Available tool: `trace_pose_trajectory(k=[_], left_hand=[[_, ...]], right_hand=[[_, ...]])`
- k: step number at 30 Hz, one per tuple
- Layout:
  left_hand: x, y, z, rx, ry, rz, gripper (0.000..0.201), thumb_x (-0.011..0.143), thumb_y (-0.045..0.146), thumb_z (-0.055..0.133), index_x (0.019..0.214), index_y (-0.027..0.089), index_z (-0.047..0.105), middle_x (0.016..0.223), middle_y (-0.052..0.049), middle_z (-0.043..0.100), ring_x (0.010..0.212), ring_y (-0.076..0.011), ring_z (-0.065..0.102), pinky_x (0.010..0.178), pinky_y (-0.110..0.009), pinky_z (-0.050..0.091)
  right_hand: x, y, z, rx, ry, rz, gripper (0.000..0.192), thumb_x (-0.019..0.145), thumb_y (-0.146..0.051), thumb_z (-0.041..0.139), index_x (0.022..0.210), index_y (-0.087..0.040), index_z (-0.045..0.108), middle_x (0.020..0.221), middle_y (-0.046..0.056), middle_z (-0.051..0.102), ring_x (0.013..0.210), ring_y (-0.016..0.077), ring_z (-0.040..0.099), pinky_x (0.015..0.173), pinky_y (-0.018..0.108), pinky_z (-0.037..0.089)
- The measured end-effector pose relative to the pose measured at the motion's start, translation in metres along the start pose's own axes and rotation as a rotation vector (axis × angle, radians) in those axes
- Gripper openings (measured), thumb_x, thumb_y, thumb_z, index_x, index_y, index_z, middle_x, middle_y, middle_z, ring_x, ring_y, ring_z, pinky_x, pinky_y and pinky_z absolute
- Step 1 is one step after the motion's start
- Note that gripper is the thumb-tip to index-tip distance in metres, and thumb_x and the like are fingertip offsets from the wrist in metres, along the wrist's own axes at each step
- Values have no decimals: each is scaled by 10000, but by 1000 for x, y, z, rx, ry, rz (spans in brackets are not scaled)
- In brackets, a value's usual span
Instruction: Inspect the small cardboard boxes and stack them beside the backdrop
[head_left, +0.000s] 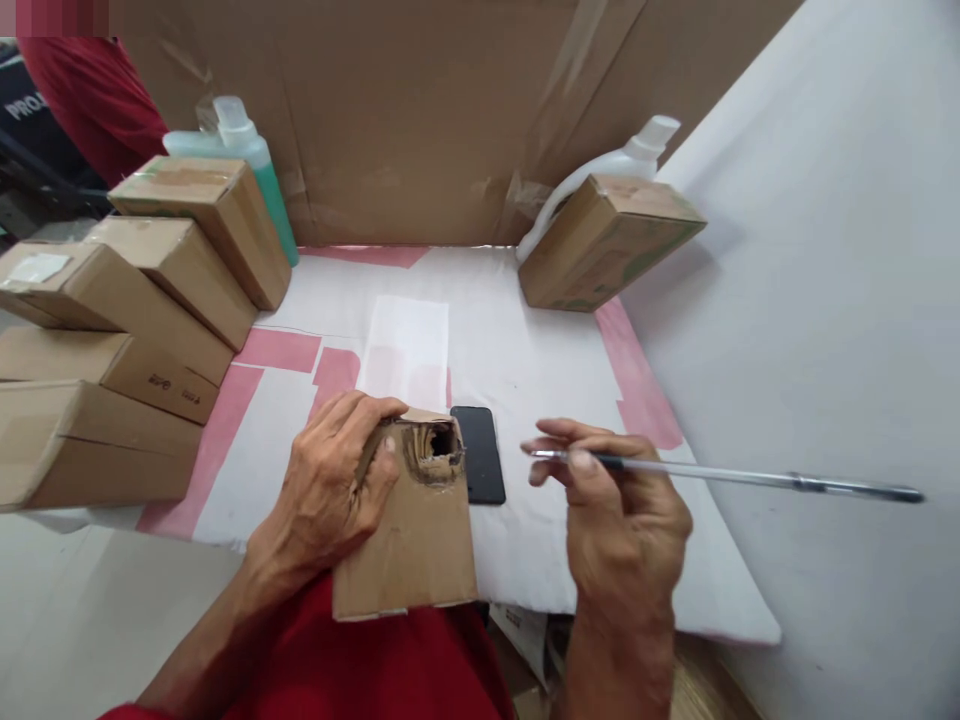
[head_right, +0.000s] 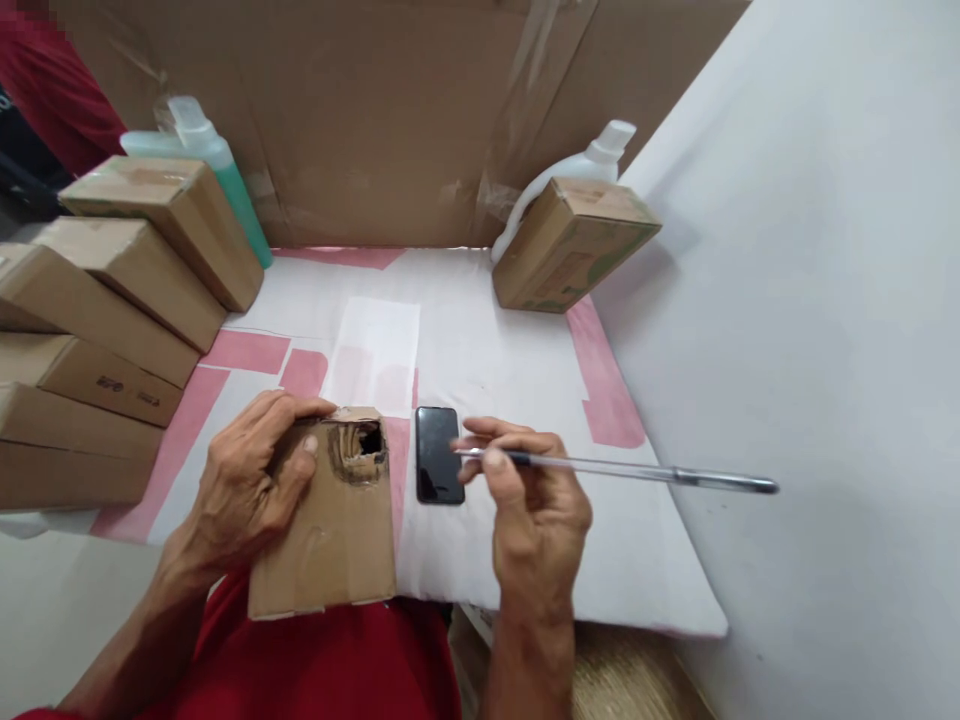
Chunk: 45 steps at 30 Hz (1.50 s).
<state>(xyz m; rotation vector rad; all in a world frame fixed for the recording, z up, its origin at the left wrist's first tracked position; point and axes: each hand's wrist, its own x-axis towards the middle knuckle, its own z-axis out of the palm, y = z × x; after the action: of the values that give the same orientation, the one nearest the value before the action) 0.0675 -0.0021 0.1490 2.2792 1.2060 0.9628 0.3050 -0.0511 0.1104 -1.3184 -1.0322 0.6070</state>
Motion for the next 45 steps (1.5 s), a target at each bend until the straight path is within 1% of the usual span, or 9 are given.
trace_pose_trajectory(k=[5,10,16,23,27,32,38,42,45], left_hand=[[0,-2,-1,12,14,-11,246,981,157,498,1192,166,625,1057,-52,677,1005,-196,633,899,-326,488],[-1,-5,-1,35,11,0,240,985,171,496,1185,180,629,1050,-38,678,994,-192,638,885,-319,484],[0,-4,-2,60,7,-1,255,979,170,502,1199,183,632,1061,-39,680,1008,-195,637,901,-320,482],[-3,-4,-3,46,12,-11,238,995,192,498,1194,195,629,1063,-38,683,996,-196,640,886,-329,487],[-5,-4,-2,17,13,-10,234,990,180,501,1188,192,625,1055,-37,678,992,-192,637,878,-323,491],[-6,-3,-1,4,21,-7,244,987,162,500,1196,185,624,1056,-40,679,1000,-188,636,888,-317,492],[-5,-2,-1,-3,20,-8,244,988,167,488,1185,192,629,1049,-49,685,991,-203,640,882,-334,508],[-5,-2,0,3,26,-12,236,994,175,484,1182,197,625,1046,-48,690,983,-204,648,875,-334,516],[-8,-1,0,5,32,-1,245,983,172,496,1193,203,618,1048,-49,684,989,-205,649,872,-335,526]], right_hand=[[14,74,-47,-703,-73,228,185,931,-364,647,834,-223,576,733,8,642,660,184,576,656,312,448],[1,121,-60,-1136,-268,372,129,947,-234,585,820,-220,566,769,39,656,714,204,574,679,314,353],[-8,112,-46,-1211,-271,374,154,1019,-296,556,1023,-162,632,1056,161,690,905,281,653,728,346,392],[-17,98,15,-1153,-360,331,492,849,-496,800,1098,-111,621,1167,231,672,1120,392,639,868,404,497],[-15,107,25,-874,-256,505,502,736,-431,861,1055,-121,628,1076,209,713,1039,387,674,848,419,515],[-22,106,15,-258,-275,596,376,856,-445,693,1090,-149,689,997,110,781,937,297,730,839,408,573],[-28,36,-5,463,-119,626,460,847,-469,790,1174,-154,711,1185,163,768,944,305,777,856,484,640],[-26,-29,-11,664,-327,464,628,880,-734,627,1164,-189,754,1107,169,786,871,304,777,738,446,661],[-33,-61,1,829,-581,586,946,851,-943,309,1187,-178,752,1046,188,784,839,314,777,720,442,644]])
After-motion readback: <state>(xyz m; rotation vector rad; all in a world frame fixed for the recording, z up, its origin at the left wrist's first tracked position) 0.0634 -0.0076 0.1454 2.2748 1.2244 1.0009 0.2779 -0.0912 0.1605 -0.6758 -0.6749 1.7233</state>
